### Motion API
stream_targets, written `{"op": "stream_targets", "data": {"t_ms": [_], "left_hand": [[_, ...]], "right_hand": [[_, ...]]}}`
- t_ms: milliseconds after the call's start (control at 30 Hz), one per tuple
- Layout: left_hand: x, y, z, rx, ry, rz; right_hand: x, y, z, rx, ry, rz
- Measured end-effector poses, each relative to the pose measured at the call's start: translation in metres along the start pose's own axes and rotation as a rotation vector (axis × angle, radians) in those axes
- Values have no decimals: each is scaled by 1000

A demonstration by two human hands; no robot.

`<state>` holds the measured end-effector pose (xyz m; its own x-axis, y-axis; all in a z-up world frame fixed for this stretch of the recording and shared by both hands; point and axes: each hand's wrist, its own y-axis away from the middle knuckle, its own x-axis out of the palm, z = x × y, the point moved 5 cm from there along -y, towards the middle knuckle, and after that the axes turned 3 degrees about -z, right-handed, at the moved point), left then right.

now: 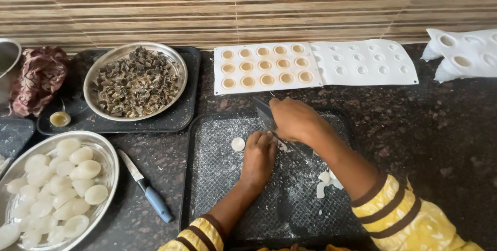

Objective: The person cuts white wax discs into smaller pieces on a tray using a cleaver, then trims the cut pieces with a paring knife and gathers them into a pile on the tray. Trays of whole wax discs and plastic molds sit on the counter nearby.

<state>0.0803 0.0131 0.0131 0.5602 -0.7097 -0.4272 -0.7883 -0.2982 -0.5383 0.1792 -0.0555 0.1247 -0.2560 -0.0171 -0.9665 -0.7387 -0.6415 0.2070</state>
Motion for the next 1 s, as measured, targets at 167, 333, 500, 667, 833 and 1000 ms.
{"op": "stream_targets", "data": {"t_ms": [167, 333, 500, 667, 833, 1000], "left_hand": [[0, 0, 0, -3, 23, -30], [5, 2, 4, -69, -21, 21], [0, 0, -1, -59, 1, -15], [1, 3, 2, -61, -6, -26], [0, 0, 1, -85, 7, -18], [0, 0, 0, -64, 11, -16]], "right_hand": [[-3, -6, 10, -11, 2, 2], [-8, -7, 12, 63, -26, 126], [-13, -5, 15, 4, -45, 76], [-6, -3, 16, -81, -5, -38], [-4, -3, 8, -82, -62, -79], [-4, 4, 5, -54, -79, -111]]}}
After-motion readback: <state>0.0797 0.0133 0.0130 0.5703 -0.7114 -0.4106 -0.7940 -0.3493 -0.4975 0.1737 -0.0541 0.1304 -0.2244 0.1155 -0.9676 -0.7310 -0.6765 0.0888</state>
